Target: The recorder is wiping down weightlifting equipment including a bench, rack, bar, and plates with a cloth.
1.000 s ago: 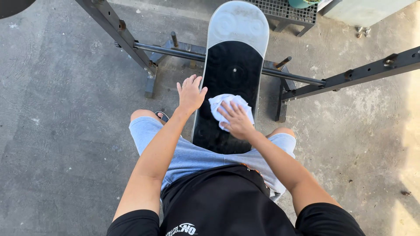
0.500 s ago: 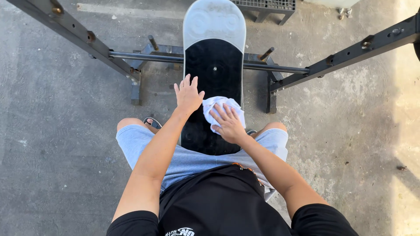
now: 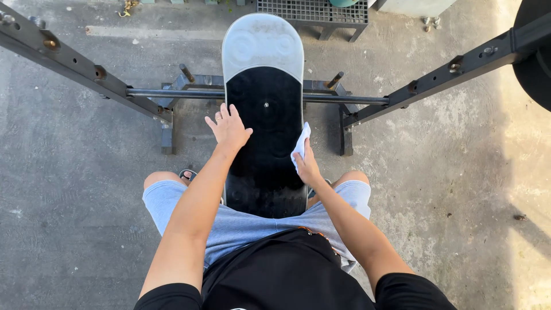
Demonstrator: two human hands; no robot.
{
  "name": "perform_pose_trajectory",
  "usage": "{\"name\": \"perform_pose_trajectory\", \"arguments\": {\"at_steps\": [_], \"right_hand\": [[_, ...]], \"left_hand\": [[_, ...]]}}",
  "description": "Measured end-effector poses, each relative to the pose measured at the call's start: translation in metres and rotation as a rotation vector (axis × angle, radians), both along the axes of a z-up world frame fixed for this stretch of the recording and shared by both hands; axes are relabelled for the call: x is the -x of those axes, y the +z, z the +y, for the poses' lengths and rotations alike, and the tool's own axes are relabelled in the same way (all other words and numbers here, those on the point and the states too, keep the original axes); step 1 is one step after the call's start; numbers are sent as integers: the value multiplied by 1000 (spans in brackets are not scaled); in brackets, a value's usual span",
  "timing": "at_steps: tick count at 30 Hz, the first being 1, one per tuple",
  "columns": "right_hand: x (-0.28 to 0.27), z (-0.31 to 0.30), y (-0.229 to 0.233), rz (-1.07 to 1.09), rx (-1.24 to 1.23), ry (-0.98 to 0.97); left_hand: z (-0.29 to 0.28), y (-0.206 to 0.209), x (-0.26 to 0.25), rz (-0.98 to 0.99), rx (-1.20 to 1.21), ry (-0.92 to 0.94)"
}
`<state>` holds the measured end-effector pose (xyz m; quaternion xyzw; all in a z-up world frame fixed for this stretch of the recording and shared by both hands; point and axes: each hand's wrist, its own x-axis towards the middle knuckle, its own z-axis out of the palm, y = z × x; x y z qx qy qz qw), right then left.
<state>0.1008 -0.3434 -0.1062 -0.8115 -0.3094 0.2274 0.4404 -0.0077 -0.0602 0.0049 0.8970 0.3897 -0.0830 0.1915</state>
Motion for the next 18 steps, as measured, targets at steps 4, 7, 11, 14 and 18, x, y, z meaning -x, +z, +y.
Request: {"name": "perform_pose_trajectory", "arguments": {"at_steps": [4,7,11,14,18], "right_hand": [[5,10,18,65,29,-95],[-31,59,32,22,13,-116],[-106,143,25,-39,152,-268],[-167,185,-10,-243,69,-290],[-225,233,3,-204,60,-350]], "left_hand": [[10,2,-14,2,-57,-14],[8,5,-17,140,-53,-26],[12,8,-21,133,-90,-26],[12,5,-20,117,-80,-31],[13,9,-16,91,-83,-61]]}}
